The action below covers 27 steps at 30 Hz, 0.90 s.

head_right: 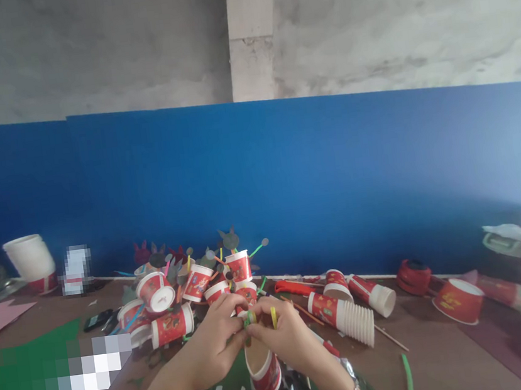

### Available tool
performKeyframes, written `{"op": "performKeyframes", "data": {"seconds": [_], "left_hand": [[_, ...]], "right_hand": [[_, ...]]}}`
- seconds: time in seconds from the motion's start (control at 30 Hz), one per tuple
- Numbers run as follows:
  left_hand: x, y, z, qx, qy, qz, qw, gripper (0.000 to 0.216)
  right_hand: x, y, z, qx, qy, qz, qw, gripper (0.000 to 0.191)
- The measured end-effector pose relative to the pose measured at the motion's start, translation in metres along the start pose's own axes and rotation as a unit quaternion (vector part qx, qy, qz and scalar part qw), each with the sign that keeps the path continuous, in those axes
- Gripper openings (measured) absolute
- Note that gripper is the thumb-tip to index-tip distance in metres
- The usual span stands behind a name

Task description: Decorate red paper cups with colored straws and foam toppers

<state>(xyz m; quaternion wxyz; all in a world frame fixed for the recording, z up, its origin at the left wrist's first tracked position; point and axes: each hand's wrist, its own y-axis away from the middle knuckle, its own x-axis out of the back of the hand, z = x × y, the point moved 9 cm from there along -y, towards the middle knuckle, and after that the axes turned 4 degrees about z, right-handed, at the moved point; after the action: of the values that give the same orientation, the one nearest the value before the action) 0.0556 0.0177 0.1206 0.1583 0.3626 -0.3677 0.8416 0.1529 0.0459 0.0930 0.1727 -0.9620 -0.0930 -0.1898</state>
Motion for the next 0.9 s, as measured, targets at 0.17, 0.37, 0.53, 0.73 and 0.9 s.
{"op": "performKeyframes", "data": {"seconds": [0.17, 0.37, 0.53, 0.73, 0.9], "left_hand": [[-0.01, -0.001, -0.012, 0.038, 0.128, -0.028, 0.991, 0.025], [-0.022, 0.001, -0.028, 0.096, 0.269, -0.068, 0.956, 0.034], [-0.018, 0.003, -0.02, 0.069, 0.277, -0.08, 0.955, 0.04], [-0.025, 0.004, -0.023, 0.084, 0.353, -0.099, 0.926, 0.036], [-0.026, 0.002, -0.026, 0.124, 0.429, -0.066, 0.892, 0.035]], "right_hand": [[0.002, 0.0, -0.009, 0.021, -0.014, -0.006, 1.0, 0.012], [0.005, 0.002, -0.011, 0.034, -0.11, -0.014, 0.993, 0.009], [0.001, 0.004, -0.013, 0.031, -0.162, -0.035, 0.986, 0.007], [-0.006, 0.005, -0.015, 0.028, -0.18, -0.065, 0.981, 0.012], [-0.002, 0.003, -0.012, 0.014, -0.185, -0.047, 0.982, 0.018]]}}
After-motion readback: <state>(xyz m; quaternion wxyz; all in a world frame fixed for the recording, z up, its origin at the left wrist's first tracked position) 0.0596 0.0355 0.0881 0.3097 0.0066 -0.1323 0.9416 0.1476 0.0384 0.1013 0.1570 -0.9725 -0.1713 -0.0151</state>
